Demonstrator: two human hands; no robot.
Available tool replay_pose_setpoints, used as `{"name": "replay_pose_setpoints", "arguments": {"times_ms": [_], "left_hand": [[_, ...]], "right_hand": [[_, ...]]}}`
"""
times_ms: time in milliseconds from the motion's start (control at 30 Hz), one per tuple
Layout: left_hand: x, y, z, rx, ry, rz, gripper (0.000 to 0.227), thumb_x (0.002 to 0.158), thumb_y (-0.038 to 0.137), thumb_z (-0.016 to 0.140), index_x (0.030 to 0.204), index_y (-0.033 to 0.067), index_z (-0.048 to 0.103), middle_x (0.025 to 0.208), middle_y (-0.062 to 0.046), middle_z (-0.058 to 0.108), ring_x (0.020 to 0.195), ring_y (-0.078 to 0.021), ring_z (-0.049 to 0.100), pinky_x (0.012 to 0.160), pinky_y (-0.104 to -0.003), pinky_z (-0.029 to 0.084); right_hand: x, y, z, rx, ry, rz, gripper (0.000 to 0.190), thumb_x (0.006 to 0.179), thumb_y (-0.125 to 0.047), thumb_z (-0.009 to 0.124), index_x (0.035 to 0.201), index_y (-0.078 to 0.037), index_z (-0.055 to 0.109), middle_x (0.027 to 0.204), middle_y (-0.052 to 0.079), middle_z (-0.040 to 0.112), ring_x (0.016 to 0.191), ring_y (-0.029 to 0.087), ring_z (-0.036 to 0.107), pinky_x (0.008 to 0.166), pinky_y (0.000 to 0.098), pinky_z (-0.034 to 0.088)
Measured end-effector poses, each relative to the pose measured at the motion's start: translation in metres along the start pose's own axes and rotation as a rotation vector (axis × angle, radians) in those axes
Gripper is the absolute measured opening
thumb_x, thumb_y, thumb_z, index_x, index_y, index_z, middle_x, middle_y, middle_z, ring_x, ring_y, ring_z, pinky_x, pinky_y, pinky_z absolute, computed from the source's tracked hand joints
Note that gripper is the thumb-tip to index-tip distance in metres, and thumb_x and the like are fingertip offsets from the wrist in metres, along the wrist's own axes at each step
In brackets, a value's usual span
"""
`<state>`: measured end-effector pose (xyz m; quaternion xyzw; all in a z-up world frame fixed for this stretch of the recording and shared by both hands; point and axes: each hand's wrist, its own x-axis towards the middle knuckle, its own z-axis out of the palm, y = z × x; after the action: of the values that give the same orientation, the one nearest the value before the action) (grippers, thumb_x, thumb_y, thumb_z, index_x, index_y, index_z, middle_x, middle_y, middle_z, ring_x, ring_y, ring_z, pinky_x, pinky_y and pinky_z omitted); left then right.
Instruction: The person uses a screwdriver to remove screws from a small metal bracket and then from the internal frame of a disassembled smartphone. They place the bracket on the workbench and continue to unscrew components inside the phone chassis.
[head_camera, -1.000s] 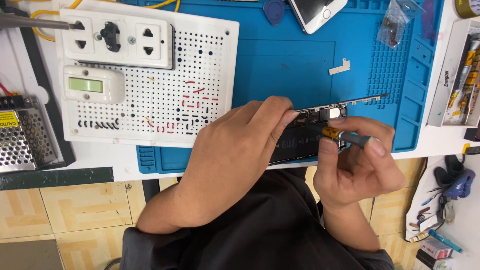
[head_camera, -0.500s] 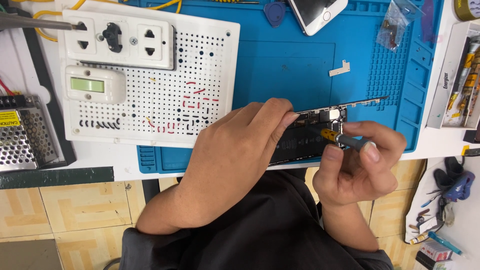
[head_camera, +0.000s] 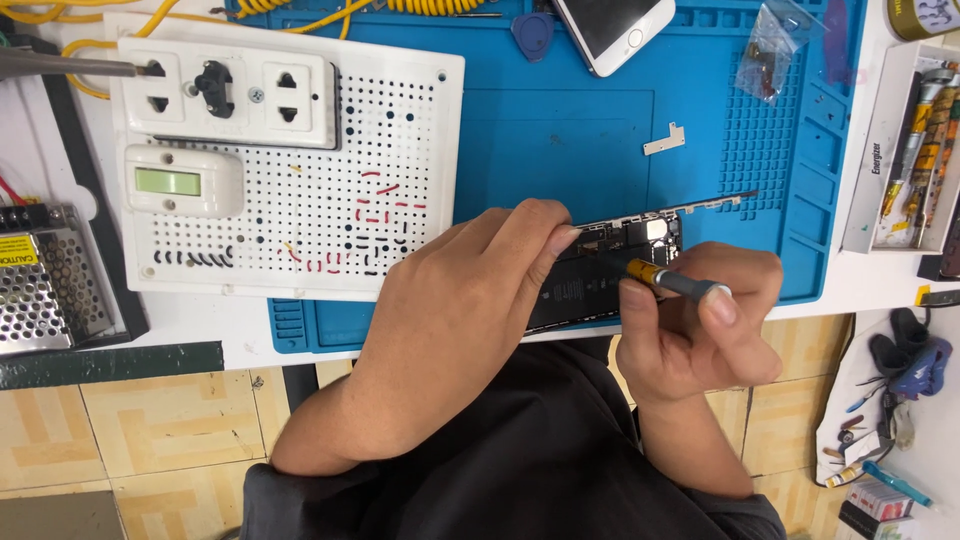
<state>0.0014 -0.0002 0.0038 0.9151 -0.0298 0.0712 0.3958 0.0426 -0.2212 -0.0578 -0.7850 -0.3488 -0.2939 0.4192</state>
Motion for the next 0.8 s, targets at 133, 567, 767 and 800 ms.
{"name": "replay_pose_setpoints", "arguments": {"times_ms": [133, 567, 767, 800], "left_hand": [[0.000, -0.001, 0.000, 0.015, 0.005, 0.006, 0.015, 0.120, 0.027, 0.058, 0.116, 0.0134, 0.062, 0.081, -0.001, 0.063, 0.061, -0.0230, 0.059, 0.045, -0.041, 0.047], [0.000, 0.001, -0.001, 0.015, -0.011, -0.001, 0.015, 0.121, 0.025, 0.055, 0.118, 0.0122, 0.061, 0.080, -0.002, 0.062, 0.057, -0.0225, 0.056, 0.041, -0.040, 0.045], [-0.001, 0.002, -0.002, 0.003, -0.011, -0.007, 0.014, 0.121, 0.024, 0.054, 0.118, 0.0120, 0.061, 0.079, -0.003, 0.061, 0.055, -0.0258, 0.056, 0.040, -0.042, 0.045], [-0.001, 0.003, -0.002, -0.007, -0.018, -0.009, 0.015, 0.120, 0.025, 0.054, 0.119, 0.0119, 0.061, 0.080, -0.003, 0.062, 0.055, -0.0261, 0.057, 0.040, -0.042, 0.045]], "right_hand": [[0.009, -0.004, 0.008, 0.058, 0.062, -0.008, 0.045, 0.111, -0.012, 0.064, 0.148, -0.032, 0.047, 0.118, 0.029, 0.056, 0.101, 0.035, 0.057, 0.082, 0.0452, 0.044], [0.015, -0.007, 0.008, 0.071, -0.060, -0.001, 0.045, 0.118, -0.003, 0.057, 0.150, -0.028, 0.038, 0.104, 0.022, 0.076, 0.092, 0.034, 0.061, 0.091, 0.0446, 0.049], [0.018, -0.007, 0.010, 0.084, -0.057, 0.010, 0.051, 0.118, -0.002, 0.059, 0.155, -0.031, 0.039, 0.106, 0.019, 0.076, 0.095, 0.029, 0.067, 0.099, 0.0441, 0.049], [0.018, -0.008, 0.009, 0.108, -0.078, 0.006, 0.057, 0.117, 0.004, 0.058, 0.158, -0.031, 0.038, 0.106, 0.020, 0.076, 0.097, 0.031, 0.069, 0.098, 0.0430, 0.053]]}}
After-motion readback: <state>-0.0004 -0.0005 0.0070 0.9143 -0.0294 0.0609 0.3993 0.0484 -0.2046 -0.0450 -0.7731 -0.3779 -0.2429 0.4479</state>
